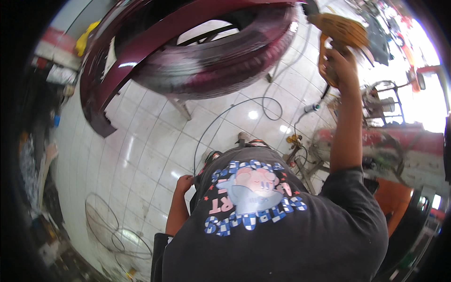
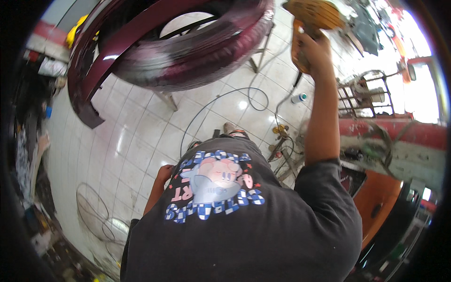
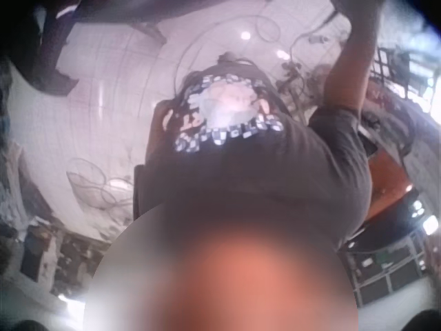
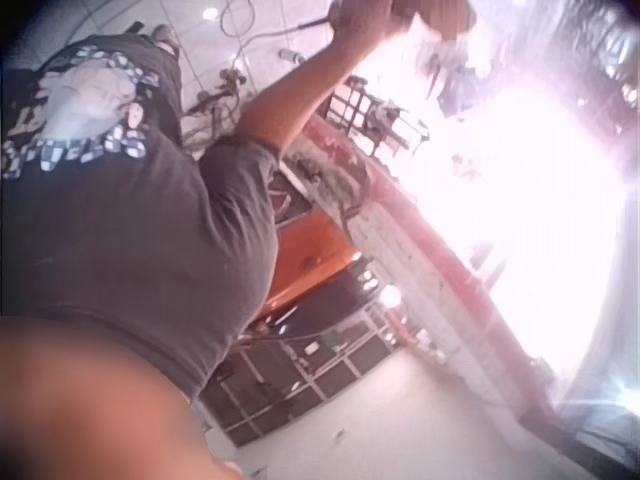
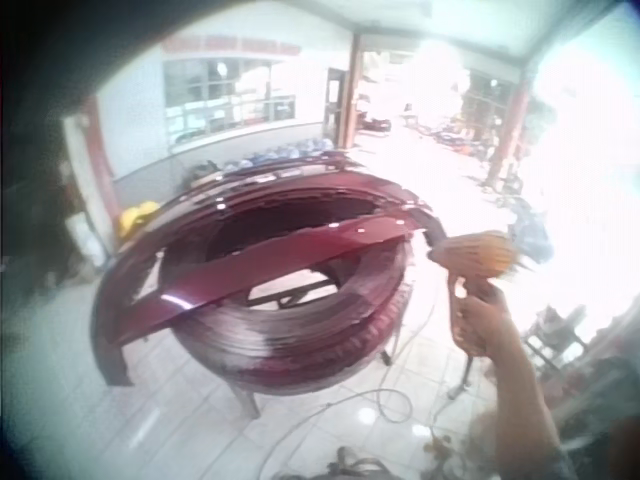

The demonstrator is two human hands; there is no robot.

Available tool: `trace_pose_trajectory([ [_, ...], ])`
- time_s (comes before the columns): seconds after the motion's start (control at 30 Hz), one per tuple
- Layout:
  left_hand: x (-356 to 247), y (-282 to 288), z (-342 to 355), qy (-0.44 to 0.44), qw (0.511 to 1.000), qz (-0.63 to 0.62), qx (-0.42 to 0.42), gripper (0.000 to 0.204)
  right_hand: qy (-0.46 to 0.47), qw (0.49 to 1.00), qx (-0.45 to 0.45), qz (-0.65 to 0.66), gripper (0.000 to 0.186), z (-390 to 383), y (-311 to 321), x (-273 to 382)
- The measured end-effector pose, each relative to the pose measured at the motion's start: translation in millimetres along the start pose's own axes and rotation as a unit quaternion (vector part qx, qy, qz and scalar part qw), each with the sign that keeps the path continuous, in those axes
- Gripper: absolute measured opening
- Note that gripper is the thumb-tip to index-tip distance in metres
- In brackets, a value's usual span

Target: The person uses a yellow heat gun to apply heat to a maroon car bumper mounted on a tire stand. The person moves the heat gun along the bumper's surface, focusing on different areas while standing in a workshop.

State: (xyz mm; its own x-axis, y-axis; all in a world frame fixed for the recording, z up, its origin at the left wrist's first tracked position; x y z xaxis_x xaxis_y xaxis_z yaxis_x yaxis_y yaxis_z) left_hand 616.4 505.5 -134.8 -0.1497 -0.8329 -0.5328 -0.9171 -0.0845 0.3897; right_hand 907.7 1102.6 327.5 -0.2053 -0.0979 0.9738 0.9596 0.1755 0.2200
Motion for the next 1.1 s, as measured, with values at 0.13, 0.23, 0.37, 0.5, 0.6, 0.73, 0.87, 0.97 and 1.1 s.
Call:
trace_pose_trajectory([
  [0.13, 17, -3, 4, -0.008, 0.999, 0.025, -0.021, 0.036, -0.009, 0.996, 0.084, 0.027, 0.042, -79, -33, 29],
  [0.23, 12, -6, -1, 0.004, 1.000, 0.017, 0.004, 0.037, -0.011, 0.986, 0.147, 0.072, 0.047, -142, -78, 45],
  [0.37, 10, 6, -6, -0.012, 0.999, 0.032, -0.005, 0.038, -0.031, 0.957, 0.268, 0.101, 0.041, -196, -135, 37],
  [0.5, 22, 27, -15, -0.010, 0.999, 0.038, -0.010, 0.039, 0.009, 0.916, 0.402, 0.012, 0.029, -241, -186, 19],
  [0.6, 44, 43, -26, -0.005, 0.999, 0.044, -0.023, 0.039, 0.121, 0.895, 0.427, -0.036, 0.034, -262, -211, 29],
  [0.73, 68, 56, -43, 0.021, 0.999, 0.025, -0.017, 0.039, 0.071, 0.931, 0.358, -0.015, 0.032, -269, -216, 34],
  [0.87, 154, 34, -43, 0.003, 0.995, 0.102, -0.015, 0.040, -0.032, 0.968, 0.246, 0.045, 0.040, -260, -211, 48],
  [0.97, 173, 22, -42, 0.025, 0.990, 0.138, 0.021, 0.039, -0.038, 0.985, 0.159, 0.058, 0.044, -258, -214, 52],
  [1.1, 150, 39, -50, 0.013, 0.996, 0.080, 0.021, 0.032, -0.021, 0.990, 0.138, 0.032, 0.045, -260, -219, 57],
])
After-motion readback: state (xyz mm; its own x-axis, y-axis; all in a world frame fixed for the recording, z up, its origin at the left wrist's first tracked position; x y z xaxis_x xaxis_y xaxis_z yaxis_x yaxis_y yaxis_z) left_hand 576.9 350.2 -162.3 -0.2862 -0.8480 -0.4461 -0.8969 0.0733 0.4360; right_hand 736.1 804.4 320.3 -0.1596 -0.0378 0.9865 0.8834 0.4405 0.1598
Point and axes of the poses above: each hand's wrist, its own z-axis towards the middle knuckle, its own y-axis out of the back of the hand, x = y × z, the point moved 6 cm from there along z, towards the middle knuckle, and after that the axes turned 1 degree about x, right-handed, at the moved point
